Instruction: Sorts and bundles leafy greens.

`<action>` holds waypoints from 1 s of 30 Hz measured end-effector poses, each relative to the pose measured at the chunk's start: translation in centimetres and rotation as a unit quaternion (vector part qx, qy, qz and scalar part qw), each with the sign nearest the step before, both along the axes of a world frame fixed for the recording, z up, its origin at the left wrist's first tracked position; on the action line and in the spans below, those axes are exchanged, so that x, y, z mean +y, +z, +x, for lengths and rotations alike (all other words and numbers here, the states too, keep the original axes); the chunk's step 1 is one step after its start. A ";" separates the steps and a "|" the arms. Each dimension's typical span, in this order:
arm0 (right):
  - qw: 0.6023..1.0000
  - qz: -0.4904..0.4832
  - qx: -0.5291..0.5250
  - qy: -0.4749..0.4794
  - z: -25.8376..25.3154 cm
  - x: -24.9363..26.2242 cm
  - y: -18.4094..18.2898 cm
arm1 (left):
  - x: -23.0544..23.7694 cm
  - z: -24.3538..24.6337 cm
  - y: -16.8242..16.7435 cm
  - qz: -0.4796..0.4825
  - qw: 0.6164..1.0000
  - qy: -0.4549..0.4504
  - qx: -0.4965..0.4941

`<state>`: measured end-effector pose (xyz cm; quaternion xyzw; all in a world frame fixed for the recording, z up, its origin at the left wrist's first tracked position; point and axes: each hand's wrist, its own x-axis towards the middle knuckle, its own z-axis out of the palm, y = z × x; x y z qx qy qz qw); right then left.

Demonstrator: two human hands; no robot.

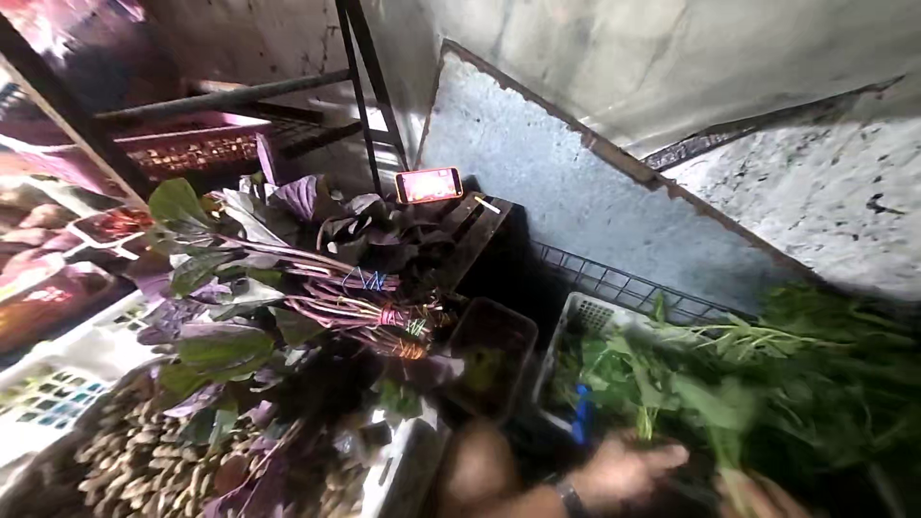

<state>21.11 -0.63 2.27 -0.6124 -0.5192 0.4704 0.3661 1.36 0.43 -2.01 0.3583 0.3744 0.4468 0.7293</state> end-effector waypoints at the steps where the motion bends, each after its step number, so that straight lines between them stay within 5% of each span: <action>1: 0.999 -0.001 0.027 0.029 -2.5 0.1 -0.4 | -0.1 -0.2 0.0 -0.003 1.000 0.001 0.001; 6: 0.995 -0.020 0.061 0.071 -7.5 0.5 -0.4 | 0.7 -2.5 0.6 -0.026 0.999 0.040 -0.010; 13: 0.988 -0.034 0.063 0.137 -5.3 -0.1 0.7 | 2.4 -3.8 2.1 -0.029 0.994 0.099 -0.034; 22: 0.936 -0.133 0.325 -0.019 -5.9 -1.6 -3.4 | 1.4 -2.6 1.4 -0.030 0.990 0.138 -0.016; 30: 0.944 -0.098 0.313 -0.027 -6.5 -2.4 -4.2 | 1.2 -2.0 0.8 0.024 0.989 0.133 0.055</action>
